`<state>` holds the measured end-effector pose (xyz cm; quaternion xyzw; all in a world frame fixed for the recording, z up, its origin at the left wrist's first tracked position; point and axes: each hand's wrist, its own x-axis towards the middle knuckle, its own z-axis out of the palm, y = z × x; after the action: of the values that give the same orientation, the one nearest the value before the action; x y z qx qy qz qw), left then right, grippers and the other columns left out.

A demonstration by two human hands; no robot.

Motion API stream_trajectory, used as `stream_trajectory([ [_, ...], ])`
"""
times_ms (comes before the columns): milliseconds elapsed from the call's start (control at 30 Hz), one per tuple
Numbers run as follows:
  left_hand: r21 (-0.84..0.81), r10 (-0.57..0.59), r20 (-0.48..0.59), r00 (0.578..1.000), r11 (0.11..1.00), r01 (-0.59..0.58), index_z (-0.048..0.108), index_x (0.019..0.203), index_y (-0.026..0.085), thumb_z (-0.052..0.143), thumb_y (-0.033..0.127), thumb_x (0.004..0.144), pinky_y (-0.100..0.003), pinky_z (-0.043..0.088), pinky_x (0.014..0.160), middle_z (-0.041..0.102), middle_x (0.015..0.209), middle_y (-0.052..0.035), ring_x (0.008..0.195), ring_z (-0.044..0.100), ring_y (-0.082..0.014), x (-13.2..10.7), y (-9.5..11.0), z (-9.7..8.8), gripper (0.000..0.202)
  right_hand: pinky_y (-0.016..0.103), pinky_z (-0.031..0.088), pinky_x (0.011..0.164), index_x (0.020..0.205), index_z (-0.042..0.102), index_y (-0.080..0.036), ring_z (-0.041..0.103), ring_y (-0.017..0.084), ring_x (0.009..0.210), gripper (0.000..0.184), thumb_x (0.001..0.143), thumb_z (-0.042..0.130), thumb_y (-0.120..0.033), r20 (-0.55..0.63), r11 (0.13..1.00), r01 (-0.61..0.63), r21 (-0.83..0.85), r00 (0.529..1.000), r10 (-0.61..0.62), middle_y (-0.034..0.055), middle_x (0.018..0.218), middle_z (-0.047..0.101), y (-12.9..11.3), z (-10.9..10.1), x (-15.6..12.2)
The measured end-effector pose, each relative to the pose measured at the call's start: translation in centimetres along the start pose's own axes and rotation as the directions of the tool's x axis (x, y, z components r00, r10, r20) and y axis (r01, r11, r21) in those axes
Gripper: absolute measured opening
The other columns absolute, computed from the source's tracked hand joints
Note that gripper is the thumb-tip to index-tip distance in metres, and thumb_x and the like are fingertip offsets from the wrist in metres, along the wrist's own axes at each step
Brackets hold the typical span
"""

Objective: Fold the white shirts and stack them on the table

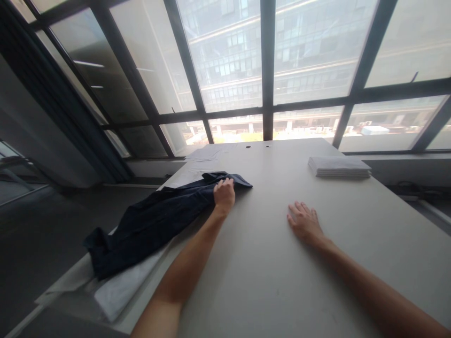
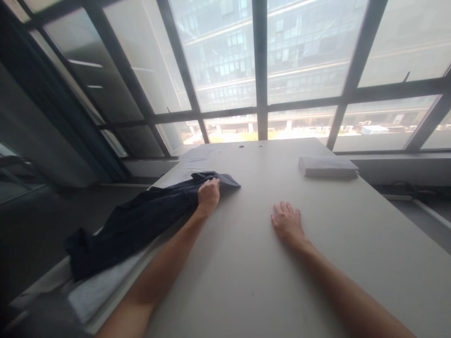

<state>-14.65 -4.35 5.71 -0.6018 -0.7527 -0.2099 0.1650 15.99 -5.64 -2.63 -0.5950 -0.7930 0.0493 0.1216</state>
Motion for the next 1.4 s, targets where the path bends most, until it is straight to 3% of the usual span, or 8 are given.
stream_trajectory([
  [167,-0.085,0.272,0.231,0.934,0.962,-0.26,0.065,0.128,0.023,0.047,0.022,0.102,-0.039,0.051,0.096,0.057,0.147,-0.0097,0.131,0.054,-0.0275,-5.6,7.0,2.8,0.032,0.058,0.019,0.12,0.149,0.049,-0.019,0.028,0.031,0.15,0.051,0.102,0.037,-0.036,-0.006,1.0,-0.011,-0.002,1.0,0.011,0.0139,0.161,0.037,0.0,-0.1,0.1],
  [333,-0.191,0.39,0.317,0.864,0.919,-0.344,0.061,0.135,0.022,0.046,0.033,0.104,-0.044,0.047,0.105,0.056,0.148,-0.0099,0.135,0.052,-0.0276,-6.7,7.7,3.2,0.035,0.058,0.019,0.119,0.15,0.047,-0.019,0.028,0.031,0.15,0.052,0.101,0.038,-0.036,0.0,1.0,-0.008,-0.018,1.0,0.008,0.0136,0.162,0.037,0.0,0.0,0.2],
  [567,-0.403,0.483,0.355,0.8,0.852,-0.335,0.058,0.141,0.018,0.047,0.037,0.104,-0.036,0.038,0.116,0.053,0.151,-0.0115,0.14,0.049,-0.0238,-4.0,4.4,0.7,0.043,0.059,0.019,0.119,0.149,0.048,-0.019,0.028,0.031,0.15,0.052,0.101,0.037,-0.037,-0.012,1.0,-0.008,0.001,1.0,0.008,0.0129,0.161,0.038,0.0,-0.1,0.1],
  [767,-0.603,0.675,0.39,0.626,0.701,-0.379,0.053,0.147,0.026,0.048,0.025,0.099,-0.034,0.032,0.121,0.044,0.159,-0.0029,0.146,0.04,-0.0184,-3.6,-5.0,-3.2,0.048,0.059,0.019,0.119,0.147,0.049,-0.018,0.03,0.032,0.149,0.051,0.101,0.038,-0.036,-0.011,1.0,-0.011,0.009,1.0,0.011,0.0139,0.161,0.038,-0.1,0.1,0.1],
  [900,-0.527,0.605,0.487,0.63,0.779,-0.34,0.055,0.145,0.034,0.047,0.029,0.099,-0.04,0.021,0.125,0.043,0.159,0.0022,0.151,0.031,-0.0194,-5.7,-11.1,-5.1,0.047,0.061,0.017,0.118,0.146,0.049,-0.015,0.029,0.034,0.148,0.051,0.1,0.037,-0.033,-0.029,1.0,-0.002,-0.002,1.0,0.002,0.0169,0.161,0.037,-0.4,0.2,-0.1],
  [1033,-0.427,0.551,0.574,0.605,0.832,-0.354,0.044,0.151,0.041,0.042,0.039,0.103,-0.051,0.005,0.125,0.032,0.163,0.0054,0.155,0.018,-0.0234,-7.7,-13.3,-5.2,0.048,0.061,0.016,0.118,0.146,0.049,-0.014,0.028,0.035,0.149,0.051,0.1,0.036,-0.032,-0.036,1.0,0.004,-0.01,0.999,-0.004,0.0182,0.16,0.038,-0.7,0.2,-0.2],
  [1200,-0.353,0.522,0.566,0.637,0.853,-0.385,0.038,0.154,0.042,0.034,0.048,0.106,-0.054,-0.001,0.124,0.022,0.167,0.0041,0.156,0.014,-0.0245,-8.8,-11.3,-3.5,0.049,0.061,0.016,0.118,0.148,0.047,-0.014,0.027,0.035,0.149,0.052,0.1,0.035,-0.032,-0.036,1.0,-0.001,-0.001,0.999,0.001,0.0186,0.16,0.038,-0.6,0.2,-0.2],
  [1400,-0.304,0.475,0.559,0.68,0.88,-0.365,0.038,0.156,0.036,0.031,0.055,0.105,-0.062,0.005,0.122,0.02,0.168,-0.0003,0.156,0.012,-0.029,-9.4,-5.5,-1.7,0.055,0.06,0.015,0.119,0.154,0.039,-0.015,0.029,0.033,0.149,0.056,0.1,0.037,-0.033,-0.06,0.999,-0.018,0.044,0.998,0.02,0.0178,0.159,0.039,-0.4,0.6,0.0],
])
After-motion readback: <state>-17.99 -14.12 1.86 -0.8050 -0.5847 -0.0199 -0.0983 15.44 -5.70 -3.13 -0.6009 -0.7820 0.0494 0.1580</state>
